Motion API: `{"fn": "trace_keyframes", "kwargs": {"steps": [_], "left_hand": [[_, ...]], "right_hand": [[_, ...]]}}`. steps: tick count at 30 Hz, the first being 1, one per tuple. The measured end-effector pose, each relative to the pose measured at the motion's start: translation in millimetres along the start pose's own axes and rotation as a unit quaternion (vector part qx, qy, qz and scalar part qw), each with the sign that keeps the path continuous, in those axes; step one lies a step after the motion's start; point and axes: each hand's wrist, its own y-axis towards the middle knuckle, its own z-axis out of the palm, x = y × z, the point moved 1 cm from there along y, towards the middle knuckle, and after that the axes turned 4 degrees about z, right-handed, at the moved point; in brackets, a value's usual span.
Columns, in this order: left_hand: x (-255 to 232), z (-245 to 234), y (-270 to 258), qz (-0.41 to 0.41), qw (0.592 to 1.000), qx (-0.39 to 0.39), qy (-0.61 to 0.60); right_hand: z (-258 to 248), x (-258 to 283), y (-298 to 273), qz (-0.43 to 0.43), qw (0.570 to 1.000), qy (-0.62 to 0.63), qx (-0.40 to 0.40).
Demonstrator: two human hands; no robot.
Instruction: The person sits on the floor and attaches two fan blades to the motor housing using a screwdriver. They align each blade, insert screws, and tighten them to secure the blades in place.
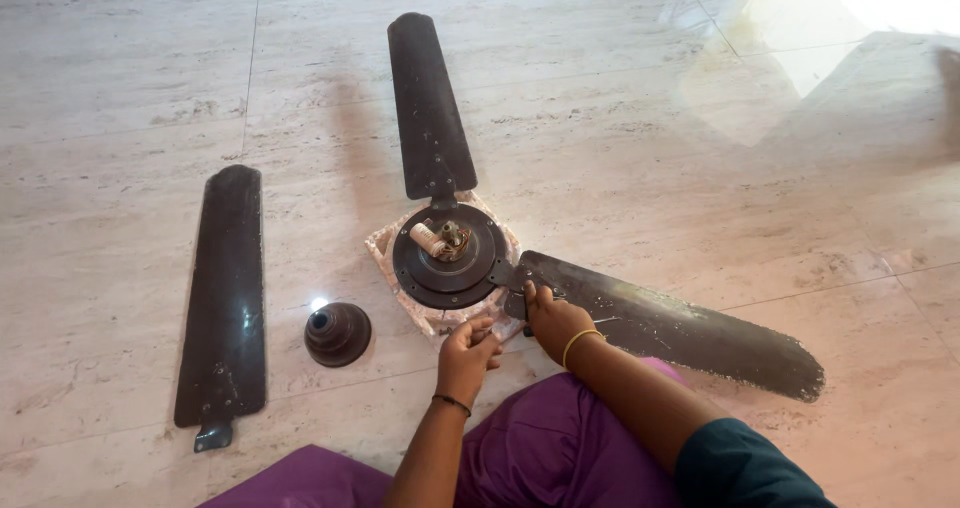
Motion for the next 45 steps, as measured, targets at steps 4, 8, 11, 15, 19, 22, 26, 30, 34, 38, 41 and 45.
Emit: {"fn": "trace_keyframes", "kwargs": {"steps": [4,8,11,15,19,22,26,30,34,38,41,45], "left_hand": [[3.3,23.3,16.2,-0.025,0.994,0.011,-0.108],[6.7,43.7,34.6,-0.020,0.982,-0.001,-0.188],[11.7,44.9,29.7,-0.082,0.980,-0.050,-0.175],[17.2,50.5,21.6,-0.136,0.969,-0.011,-0.206],[21.7,59.7,33.7,-0.026,0.977,-0.030,-0.212],[25.3,64.9,39.8,-0.008,0.983,-0.048,-0.176],[24.8,63.6,45.2,-0.025,0.979,-0.047,-0.195],[30.2,60.7,52.4,-0.056,0.974,-0.043,-0.215],[35.4,57.6,59.3,-0.069,0.971,-0.022,-0.227],[38.5,53.8,62.0,-0.083,0.965,0.002,-0.247],[37.2,52.2,60.7,-0.086,0.961,0.006,-0.262],[34.3,54.4,59.4,-0.093,0.965,-0.001,-0.247]], "right_hand": [[2.1,1.2,-3.0,-0.012,1.000,-0.025,-0.006],[4.5,-2.1,-0.9,-0.013,1.000,-0.027,0.000],[4.8,-0.2,-2.5,-0.006,1.000,-0.015,-0.011],[3.5,-1.3,-3.1,-0.005,1.000,-0.016,-0.024],[5.3,-0.7,-3.4,-0.010,0.999,-0.033,-0.030],[2.5,-1.3,-7.0,-0.008,0.998,-0.035,-0.041],[-9.1,-1.7,-8.6,0.002,0.999,-0.032,-0.021],[-21.2,-5.3,-12.0,0.003,1.000,-0.015,0.022],[-38.3,-17.2,-19.9,0.020,0.990,0.136,-0.031],[-46.9,-21.2,-16.7,0.008,0.958,0.257,-0.124],[-46.9,-17.1,-5.1,-0.013,0.951,0.270,-0.148],[-45.5,-20.6,4.6,-0.008,0.951,0.290,-0.107]]}}
